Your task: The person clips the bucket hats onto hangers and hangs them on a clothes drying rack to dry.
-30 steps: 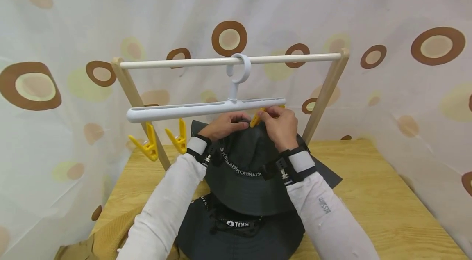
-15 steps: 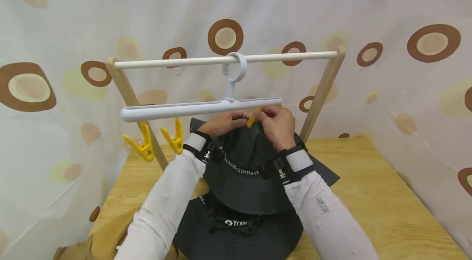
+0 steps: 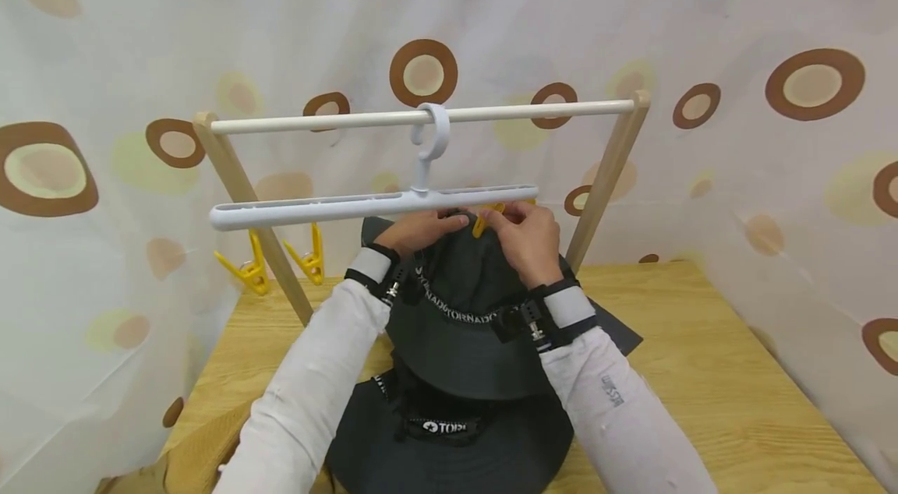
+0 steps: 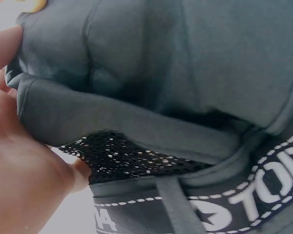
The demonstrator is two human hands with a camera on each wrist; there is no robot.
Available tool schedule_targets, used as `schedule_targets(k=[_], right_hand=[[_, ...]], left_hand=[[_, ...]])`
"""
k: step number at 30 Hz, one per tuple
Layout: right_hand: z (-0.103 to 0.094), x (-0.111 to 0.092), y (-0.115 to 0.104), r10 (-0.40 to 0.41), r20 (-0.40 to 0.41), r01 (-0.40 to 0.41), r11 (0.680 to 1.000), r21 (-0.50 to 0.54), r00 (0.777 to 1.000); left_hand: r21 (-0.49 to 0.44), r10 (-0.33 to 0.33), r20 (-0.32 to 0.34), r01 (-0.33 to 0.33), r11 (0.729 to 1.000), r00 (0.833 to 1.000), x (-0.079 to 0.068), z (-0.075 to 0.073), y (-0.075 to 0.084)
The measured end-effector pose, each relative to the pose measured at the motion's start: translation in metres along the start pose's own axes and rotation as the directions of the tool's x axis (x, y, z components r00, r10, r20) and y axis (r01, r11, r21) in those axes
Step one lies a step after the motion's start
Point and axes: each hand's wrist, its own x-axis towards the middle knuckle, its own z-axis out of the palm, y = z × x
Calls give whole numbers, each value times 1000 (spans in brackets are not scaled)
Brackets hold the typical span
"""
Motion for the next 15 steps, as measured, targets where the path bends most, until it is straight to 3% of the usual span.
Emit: schedule_targets(k=[6, 11, 15], right_hand=[[6, 3, -5, 9, -41, -7, 999, 51, 999], [10, 6, -4, 14, -66, -9, 998, 69, 998], [13, 7, 2, 31, -66, -25, 995, 94, 997]], left_hand=[[-21, -22, -79, 20, 1000, 997, 2, -3, 1], [99, 39, -111, -28, 995, 993, 3, 1, 0], [184, 64, -210, -25, 983, 976, -4, 10, -9]])
